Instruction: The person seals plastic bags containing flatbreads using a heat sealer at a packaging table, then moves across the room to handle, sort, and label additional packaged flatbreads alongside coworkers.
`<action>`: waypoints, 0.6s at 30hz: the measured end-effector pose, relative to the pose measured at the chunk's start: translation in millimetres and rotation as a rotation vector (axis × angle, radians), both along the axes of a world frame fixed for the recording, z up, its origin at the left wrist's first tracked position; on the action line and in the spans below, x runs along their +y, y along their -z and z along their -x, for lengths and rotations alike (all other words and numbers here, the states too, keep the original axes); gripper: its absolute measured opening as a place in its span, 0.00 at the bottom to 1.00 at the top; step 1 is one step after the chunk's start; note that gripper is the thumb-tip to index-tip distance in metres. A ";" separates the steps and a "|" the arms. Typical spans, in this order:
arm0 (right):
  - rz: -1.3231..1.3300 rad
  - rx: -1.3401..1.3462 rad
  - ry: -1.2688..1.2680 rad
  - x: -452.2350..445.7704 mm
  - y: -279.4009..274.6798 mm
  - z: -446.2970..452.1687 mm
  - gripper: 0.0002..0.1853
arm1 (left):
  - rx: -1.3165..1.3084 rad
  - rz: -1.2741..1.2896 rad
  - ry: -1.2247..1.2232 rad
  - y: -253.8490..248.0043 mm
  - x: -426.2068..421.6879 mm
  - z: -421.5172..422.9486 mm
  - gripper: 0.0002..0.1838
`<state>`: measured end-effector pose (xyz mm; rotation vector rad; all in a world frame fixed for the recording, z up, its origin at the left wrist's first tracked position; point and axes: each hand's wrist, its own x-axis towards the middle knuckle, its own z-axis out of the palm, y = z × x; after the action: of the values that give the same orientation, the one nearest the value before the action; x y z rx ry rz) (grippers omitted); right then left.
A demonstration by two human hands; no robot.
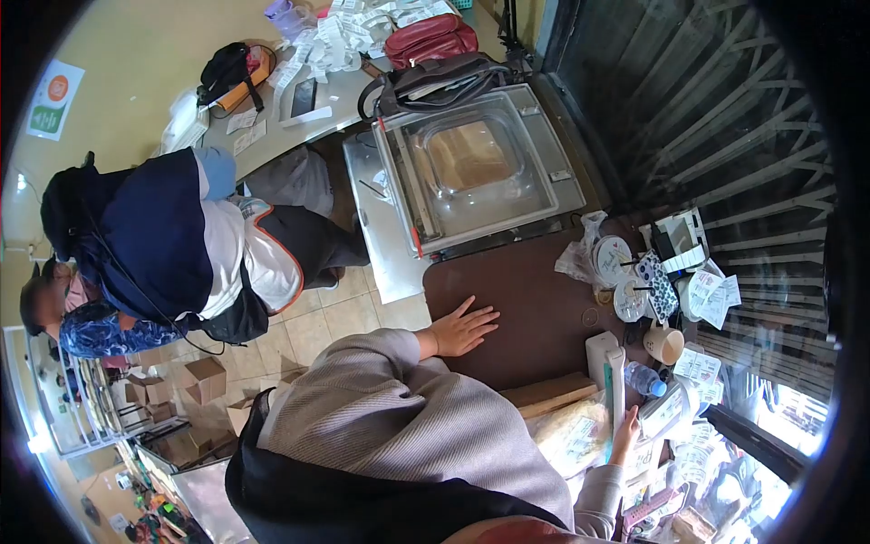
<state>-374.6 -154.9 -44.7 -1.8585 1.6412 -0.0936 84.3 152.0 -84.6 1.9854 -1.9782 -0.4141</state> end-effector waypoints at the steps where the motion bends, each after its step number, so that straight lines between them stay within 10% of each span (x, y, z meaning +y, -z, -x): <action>1: -0.019 0.015 0.001 0.0 -2.9 -0.2 0.37 | 0.000 -0.005 0.000 -0.4 0.2 -0.2 0.25; 18: 0.259 0.247 -0.128 6.0 16.4 8.3 0.32 | 0.001 0.059 -0.019 -5.4 1.0 0.1 0.24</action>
<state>-382.9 -148.8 -61.0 -2.2432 1.7339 -0.0231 84.2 153.1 -79.3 1.9664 -1.9463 -0.3477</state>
